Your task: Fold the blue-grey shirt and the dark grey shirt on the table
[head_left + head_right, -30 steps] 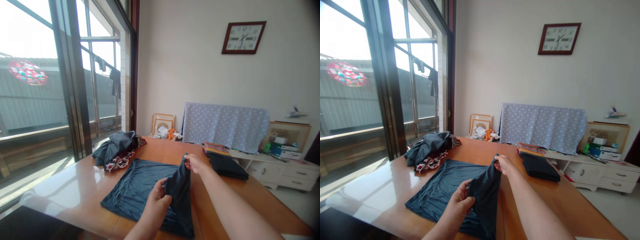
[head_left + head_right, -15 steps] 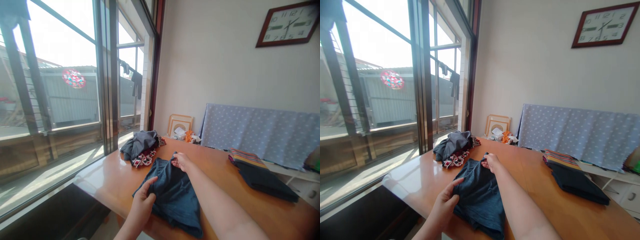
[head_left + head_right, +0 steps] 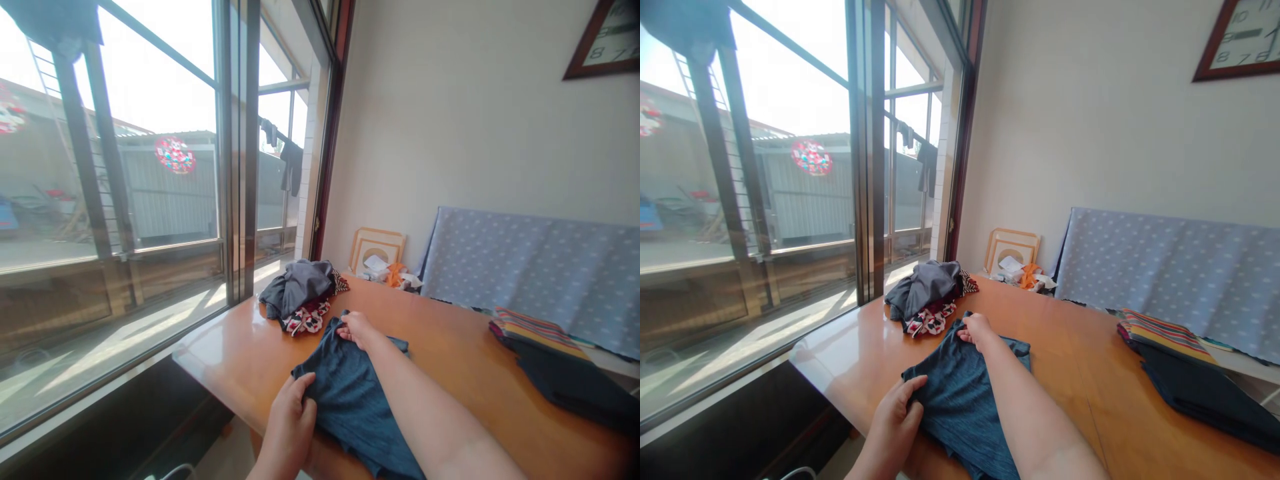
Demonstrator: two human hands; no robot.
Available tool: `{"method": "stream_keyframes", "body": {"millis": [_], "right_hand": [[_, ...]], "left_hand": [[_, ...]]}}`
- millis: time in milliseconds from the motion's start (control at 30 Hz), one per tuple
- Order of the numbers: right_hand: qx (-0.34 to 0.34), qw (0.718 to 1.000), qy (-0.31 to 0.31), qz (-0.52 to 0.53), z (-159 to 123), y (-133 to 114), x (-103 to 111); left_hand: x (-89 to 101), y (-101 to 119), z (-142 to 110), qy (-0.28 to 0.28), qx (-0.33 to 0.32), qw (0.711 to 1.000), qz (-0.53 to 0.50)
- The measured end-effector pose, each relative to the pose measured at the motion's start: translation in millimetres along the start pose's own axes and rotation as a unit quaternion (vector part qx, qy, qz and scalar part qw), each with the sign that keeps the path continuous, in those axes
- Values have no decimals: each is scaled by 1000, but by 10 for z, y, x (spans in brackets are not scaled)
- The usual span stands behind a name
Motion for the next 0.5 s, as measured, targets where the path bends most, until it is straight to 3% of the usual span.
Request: {"method": "stream_keyframes", "body": {"millis": [133,233,333,500], "right_hand": [[9,1000,-19,-12,-46,35,-94],[33,999,-14,-14,-113,1,-17],[69,997,25,-17,-185,-73,232],[119,977,167,-52,-348,-157,941]], "left_hand": [[-32,75,2,-41,1,998,54],[-37,129,20,-74,31,991,108],[22,182,56,-72,56,980,179],[146,309,127,10,47,951,307]]}}
Point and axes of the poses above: each hand's wrist, its own z-axis towards the middle knuckle, its own x-axis out of the back of the hand, y = z × x, the point moved 8 cm from there along z, towards the middle knuckle, and after that the axes turned 5 degrees about -x, right-handed, at the moved point
